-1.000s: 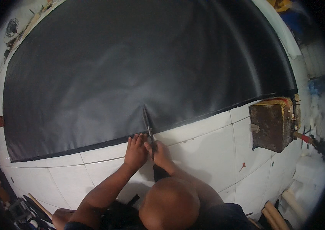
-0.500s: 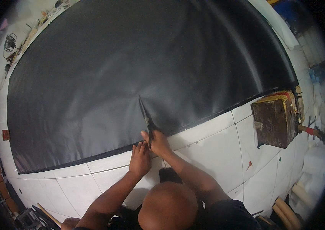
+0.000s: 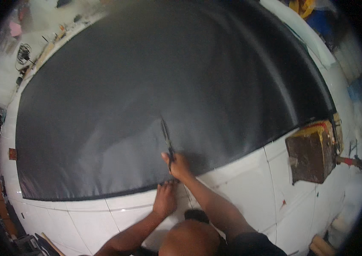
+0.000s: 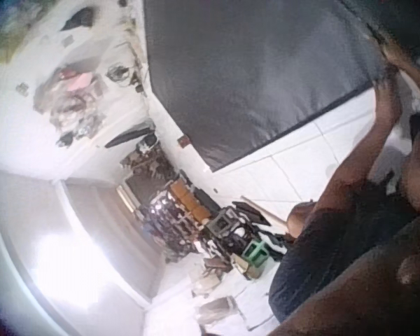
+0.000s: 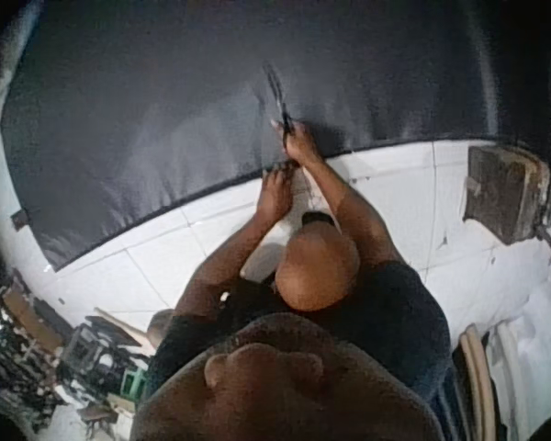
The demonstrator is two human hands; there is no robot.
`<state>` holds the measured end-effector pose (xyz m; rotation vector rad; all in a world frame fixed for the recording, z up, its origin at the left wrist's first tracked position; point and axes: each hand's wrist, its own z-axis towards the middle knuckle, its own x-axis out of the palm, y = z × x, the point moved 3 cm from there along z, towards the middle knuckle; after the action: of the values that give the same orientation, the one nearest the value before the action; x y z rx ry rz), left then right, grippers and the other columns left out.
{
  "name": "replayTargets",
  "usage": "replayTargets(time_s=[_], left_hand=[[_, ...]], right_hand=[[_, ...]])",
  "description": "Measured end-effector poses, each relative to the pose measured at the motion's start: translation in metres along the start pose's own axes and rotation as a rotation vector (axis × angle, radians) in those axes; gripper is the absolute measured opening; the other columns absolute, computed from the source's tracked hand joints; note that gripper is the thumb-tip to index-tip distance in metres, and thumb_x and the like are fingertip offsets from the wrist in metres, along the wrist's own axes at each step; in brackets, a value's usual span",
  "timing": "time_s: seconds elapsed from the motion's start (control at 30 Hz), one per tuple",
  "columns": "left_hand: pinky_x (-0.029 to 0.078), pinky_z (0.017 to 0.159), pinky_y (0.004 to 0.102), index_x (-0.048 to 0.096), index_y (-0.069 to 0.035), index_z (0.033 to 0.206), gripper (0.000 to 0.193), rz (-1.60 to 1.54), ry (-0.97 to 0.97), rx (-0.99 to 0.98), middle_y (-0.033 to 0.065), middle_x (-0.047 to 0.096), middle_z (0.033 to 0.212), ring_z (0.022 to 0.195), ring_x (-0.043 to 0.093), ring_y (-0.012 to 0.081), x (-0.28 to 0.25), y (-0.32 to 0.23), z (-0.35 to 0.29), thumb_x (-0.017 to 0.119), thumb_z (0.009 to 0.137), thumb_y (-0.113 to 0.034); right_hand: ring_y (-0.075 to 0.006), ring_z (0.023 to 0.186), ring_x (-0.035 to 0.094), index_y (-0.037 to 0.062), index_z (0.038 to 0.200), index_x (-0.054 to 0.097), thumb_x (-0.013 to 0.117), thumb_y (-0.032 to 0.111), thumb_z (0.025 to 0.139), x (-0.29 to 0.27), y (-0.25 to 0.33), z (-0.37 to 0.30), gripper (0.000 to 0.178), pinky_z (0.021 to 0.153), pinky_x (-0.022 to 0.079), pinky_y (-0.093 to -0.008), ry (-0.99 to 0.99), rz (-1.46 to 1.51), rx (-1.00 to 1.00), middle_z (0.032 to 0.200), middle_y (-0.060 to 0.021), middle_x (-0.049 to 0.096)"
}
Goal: The person unrolls and lays out a large sheet of black fabric on the floor, aligns sections using a wooden pole, and cuts pieces from the sheet using scissors.
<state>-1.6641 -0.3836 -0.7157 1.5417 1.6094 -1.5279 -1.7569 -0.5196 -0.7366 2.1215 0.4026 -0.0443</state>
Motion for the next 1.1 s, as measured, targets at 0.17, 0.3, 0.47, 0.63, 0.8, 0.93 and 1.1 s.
replayTargets(time_s=[0.17, 0.3, 0.47, 0.63, 0.8, 0.93, 1.1], left_hand=[[0.027, 0.11, 0.058, 0.04, 0.003, 0.138, 0.057, -0.002, 0.009, -0.006, 0.0229, 0.043, 0.137, 0.132, 0.038, 0.0392, -0.005, -0.002, -0.001, 0.049, 0.084, -0.012], [0.028, 0.11, 0.0569, 0.038, 0.004, 0.14, 0.057, 0.08, 0.016, 0.013, 0.0215, 0.043, 0.137, 0.13, 0.041, 0.0383, -0.001, 0.001, 0.002, 0.048, 0.087, -0.015], [0.028, 0.111, 0.0559, 0.039, 0.004, 0.139, 0.057, 0.081, 0.024, -0.001, 0.0234, 0.045, 0.136, 0.13, 0.041, 0.0393, -0.007, 0.003, 0.005, 0.048, 0.086, -0.016], [0.028, 0.11, 0.0573, 0.039, 0.004, 0.14, 0.06, 0.023, -0.004, 0.008, 0.0234, 0.045, 0.136, 0.129, 0.042, 0.0393, -0.007, -0.003, 0.006, 0.051, 0.085, -0.016], [0.027, 0.111, 0.0571, 0.038, 0.003, 0.141, 0.061, 0.071, 0.041, 0.001, 0.0224, 0.045, 0.136, 0.13, 0.041, 0.0387, -0.005, 0.0, 0.006, 0.052, 0.085, -0.017], [0.027, 0.111, 0.0579, 0.037, 0.002, 0.142, 0.06, 0.023, 0.08, -0.025, 0.0214, 0.043, 0.138, 0.131, 0.041, 0.0386, -0.005, 0.002, 0.003, 0.051, 0.087, -0.019], [0.025, 0.11, 0.0597, 0.034, 0.002, 0.143, 0.062, -0.006, 0.1, -0.032, 0.0215, 0.043, 0.139, 0.131, 0.04, 0.0388, -0.009, 0.003, 0.004, 0.05, 0.087, -0.019]], right_hand=[[-0.0169, 0.048, 0.055, 0.009, 0.056, 0.049, 0.052, 0.063, 0.09, 0.004, 0.019, 0.038, 0.063, 0.052, 0.045, -0.0355, -0.073, -0.015, 0.045, 0.05, -0.0025, 0.049], [-0.011, 0.042, 0.049, 0.0087, 0.064, 0.05, 0.063, 0.059, 0.085, 0.003, 0.03, 0.072, 0.056, 0.04, 0.04, -0.0263, -0.071, 0.043, 0.023, 0.054, -0.0018, 0.051], [-0.0117, 0.041, 0.047, 0.0085, 0.064, 0.049, 0.062, 0.061, 0.085, 0.006, 0.037, 0.072, 0.058, 0.039, 0.039, -0.0271, -0.117, 0.081, -0.072, 0.054, -0.0016, 0.05], [-0.0156, 0.047, 0.054, 0.0073, 0.061, 0.05, 0.057, 0.063, 0.087, -0.006, 0.058, 0.101, 0.061, 0.048, 0.045, -0.0327, -0.055, 0.017, -0.025, 0.052, -0.0036, 0.051], [-0.0143, 0.047, 0.053, 0.0098, 0.061, 0.049, 0.057, 0.061, 0.088, -0.002, 0.098, 0.152, 0.058, 0.047, 0.044, -0.0311, -0.041, 0.114, 0.03, 0.053, -0.0025, 0.05], [-0.0143, 0.046, 0.053, 0.0105, 0.06, 0.047, 0.057, 0.06, 0.088, -0.001, 0.101, 0.163, 0.058, 0.045, 0.043, -0.0306, -0.054, 0.074, -0.05, 0.052, -0.0026, 0.049], [-0.014, 0.044, 0.051, 0.0099, 0.06, 0.049, 0.058, 0.059, 0.088, -0.003, 0.112, 0.177, 0.058, 0.044, 0.041, -0.0301, -0.04, 0.086, -0.022, 0.052, -0.0028, 0.049]])
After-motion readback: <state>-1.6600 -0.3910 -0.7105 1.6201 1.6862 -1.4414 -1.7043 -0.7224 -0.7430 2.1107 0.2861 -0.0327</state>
